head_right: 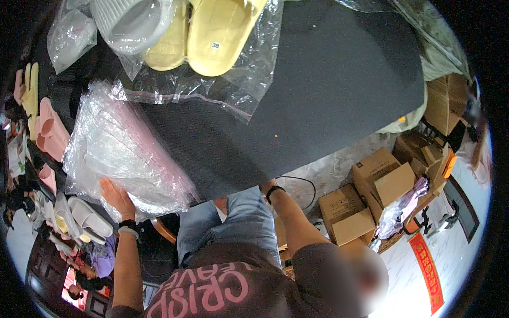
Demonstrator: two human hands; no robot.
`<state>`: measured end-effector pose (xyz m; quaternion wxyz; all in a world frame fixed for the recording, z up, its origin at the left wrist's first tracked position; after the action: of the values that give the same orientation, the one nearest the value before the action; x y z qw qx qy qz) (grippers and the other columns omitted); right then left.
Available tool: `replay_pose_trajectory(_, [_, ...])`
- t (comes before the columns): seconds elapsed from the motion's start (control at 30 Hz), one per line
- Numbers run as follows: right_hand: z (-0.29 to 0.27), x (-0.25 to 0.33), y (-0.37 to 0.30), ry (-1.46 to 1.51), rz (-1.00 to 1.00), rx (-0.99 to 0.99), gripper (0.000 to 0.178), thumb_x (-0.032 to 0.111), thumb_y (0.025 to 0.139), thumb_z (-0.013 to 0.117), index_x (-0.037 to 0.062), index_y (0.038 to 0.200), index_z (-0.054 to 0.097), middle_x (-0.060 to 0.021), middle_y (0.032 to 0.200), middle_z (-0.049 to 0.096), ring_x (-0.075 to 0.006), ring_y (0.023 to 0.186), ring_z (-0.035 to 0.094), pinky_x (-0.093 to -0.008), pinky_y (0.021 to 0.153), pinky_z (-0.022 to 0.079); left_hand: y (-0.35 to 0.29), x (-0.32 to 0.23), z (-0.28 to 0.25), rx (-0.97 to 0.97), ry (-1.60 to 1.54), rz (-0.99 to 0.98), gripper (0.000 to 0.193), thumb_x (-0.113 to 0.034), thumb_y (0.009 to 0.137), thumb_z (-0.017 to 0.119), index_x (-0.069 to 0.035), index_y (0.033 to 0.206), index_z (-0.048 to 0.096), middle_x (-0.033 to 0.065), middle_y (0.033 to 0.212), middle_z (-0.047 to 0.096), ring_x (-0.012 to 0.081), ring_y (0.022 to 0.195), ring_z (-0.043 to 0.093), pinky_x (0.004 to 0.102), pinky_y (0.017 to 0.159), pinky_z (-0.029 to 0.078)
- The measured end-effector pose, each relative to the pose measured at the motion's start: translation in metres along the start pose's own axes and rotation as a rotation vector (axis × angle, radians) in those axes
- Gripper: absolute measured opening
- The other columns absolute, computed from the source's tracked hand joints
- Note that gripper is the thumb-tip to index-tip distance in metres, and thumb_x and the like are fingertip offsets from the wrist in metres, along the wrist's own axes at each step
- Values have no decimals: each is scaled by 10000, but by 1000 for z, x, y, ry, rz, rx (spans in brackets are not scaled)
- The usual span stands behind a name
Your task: The person places pairs of colorful slippers into clear plastic bags on a table. They handle multiple pairs in various colors, including white, pink, yellow, and black, arranging them inside the bags. Other workers are visible in the background performing similar tasks.
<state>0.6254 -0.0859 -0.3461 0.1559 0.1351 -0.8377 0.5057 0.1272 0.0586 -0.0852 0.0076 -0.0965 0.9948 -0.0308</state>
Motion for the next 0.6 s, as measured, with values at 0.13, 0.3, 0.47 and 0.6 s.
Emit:
replay_pose_trajectory(0.13, [21,4,-10,173,-62,-253,547,367,866,550,138,1351,442,-86,1394,459,-279,1271,444,-528,1026,328,-1,3,4,40,30,-57,776,-570,940,199,16,1447,230,203,1520,188,349,1414,140,521,1116,51])
replay_pose_trajectory(0.3, [42,-7,-13,377,-8,-62,436,331,888,492,153,1284,527,-77,1322,527,-280,1175,523,-481,996,370,-1,14,8,33,73,-39,741,-530,944,225,14,1448,226,194,1525,178,344,1414,144,506,1123,56])
replay_pose_trajectory(0.47, [103,22,-51,350,42,269,420,338,876,502,153,1249,556,-68,1282,552,-267,1145,540,-476,973,389,-5,20,12,55,85,-63,735,-511,943,239,26,1446,220,200,1523,177,340,1413,149,487,1129,71])
replay_pose_trajectory(0.6, [185,95,-105,254,103,588,408,343,867,511,154,1221,579,-60,1249,572,-256,1121,553,-472,955,405,9,-2,4,47,51,-19,736,-508,945,237,35,1443,218,209,1520,178,343,1412,148,486,1130,74])
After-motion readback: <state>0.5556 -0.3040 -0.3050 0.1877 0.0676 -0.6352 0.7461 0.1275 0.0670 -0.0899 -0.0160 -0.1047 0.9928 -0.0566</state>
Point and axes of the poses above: each hand's wrist, its own y-axis towards the middle knuckle, its own z-axis out of the palm, x = y × z, the point moved 9 cm from there along y, towards the middle knuckle
